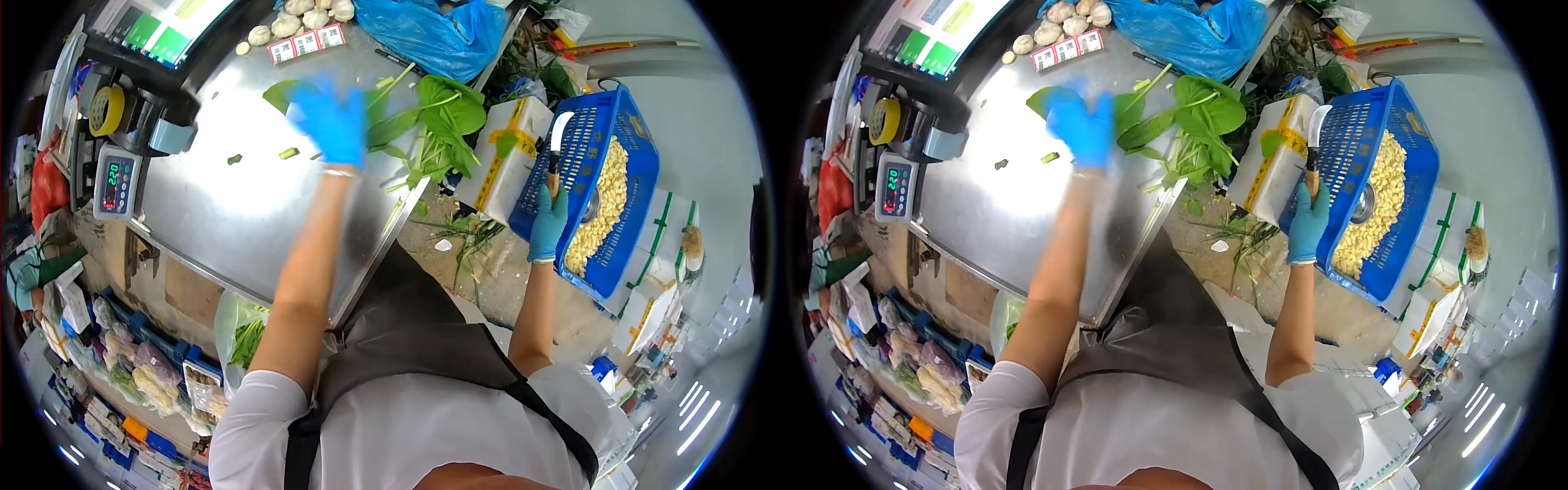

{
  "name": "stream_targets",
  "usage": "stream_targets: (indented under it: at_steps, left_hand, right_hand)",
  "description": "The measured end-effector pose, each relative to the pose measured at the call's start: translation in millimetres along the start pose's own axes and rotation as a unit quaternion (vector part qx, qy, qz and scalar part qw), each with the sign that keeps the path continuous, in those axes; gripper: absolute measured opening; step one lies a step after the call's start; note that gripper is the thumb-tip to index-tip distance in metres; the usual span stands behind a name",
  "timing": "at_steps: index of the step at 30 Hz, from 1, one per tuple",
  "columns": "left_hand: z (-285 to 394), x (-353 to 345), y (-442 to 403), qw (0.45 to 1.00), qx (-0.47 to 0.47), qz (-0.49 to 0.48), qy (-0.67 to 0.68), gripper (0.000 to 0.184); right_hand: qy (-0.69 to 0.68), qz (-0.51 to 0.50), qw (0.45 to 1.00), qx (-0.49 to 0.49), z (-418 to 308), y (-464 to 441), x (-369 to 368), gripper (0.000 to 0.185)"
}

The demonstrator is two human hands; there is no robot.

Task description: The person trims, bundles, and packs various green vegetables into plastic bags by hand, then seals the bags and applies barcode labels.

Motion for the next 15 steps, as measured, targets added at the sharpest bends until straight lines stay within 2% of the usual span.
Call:
stream_targets:
  at_steps: [1, 2, 3, 5, 7, 9, 10, 11, 12, 13, 14, 15]
  left_hand:
    - [-30, 3, -21, 0.983, -0.009, 0.127, -0.130, 0.068]
    - [-59, 1, -35, 0.984, 0.109, 0.120, -0.067, 0.076]
    - [-65, -11, -31, 0.985, 0.112, 0.098, -0.089, 0.075]
    - [-59, -46, -14, 0.982, 0.124, 0.052, -0.132, 0.074]
    - [-13, -69, 25, 0.994, 0.057, -0.038, -0.084, 0.069]
    - [31, -82, 66, 0.997, 0.019, -0.053, -0.052, 0.059]
    - [47, -86, 81, 0.998, 0.000, -0.060, -0.035, 0.054]
    - [56, -88, 91, 0.987, 0.042, -0.139, 0.075, 0.050]
    - [64, -89, 99, 0.956, 0.083, -0.215, 0.183, 0.048]
    - [69, -101, 113, 0.963, 0.017, -0.196, 0.182, 0.049]
    - [68, -109, 123, 0.967, -0.050, -0.174, 0.179, 0.052]
    - [70, -101, 124, 0.948, -0.084, -0.225, 0.208, 0.051]
  right_hand:
    - [-0.047, -0.049, 0.997, -0.031, -2, -3, -5, 0.028]
    - [-0.096, -0.099, 0.989, -0.061, -9, -4, -14, 0.028]
    - [-0.144, -0.150, 0.974, -0.090, -15, -4, -24, 0.027]
    - [-0.193, -0.185, 0.962, -0.061, -37, -15, -56, 0.029]
    - [-0.151, -0.220, 0.963, -0.026, -61, -42, -88, 0.032]
    - [-0.053, -0.277, 0.959, -0.035, -128, -66, -115, 0.031]
    - [-0.051, -0.271, 0.961, 0.006, -134, -80, -145, 0.031]
    - [-0.050, -0.264, 0.962, 0.048, -140, -93, -174, 0.032]
    - [0.030, -0.262, 0.954, 0.142, -152, -100, -197, 0.028]
    - [0.108, -0.256, 0.931, 0.236, -162, -106, -218, 0.026]
    - [0.212, -0.259, 0.902, 0.273, -164, -115, -241, 0.023]
    - [0.313, -0.256, 0.861, 0.309, -160, -120, -268, 0.021]
Point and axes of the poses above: each hand's wrist, its own y-axis away from the middle knuckle, its own x-axis out of the back of the hand, z = x × y, the point moved 1 cm from there along -y, towards the middle knuckle, and after that the axes turned 10 degrees about y, right-handed, at the moved point
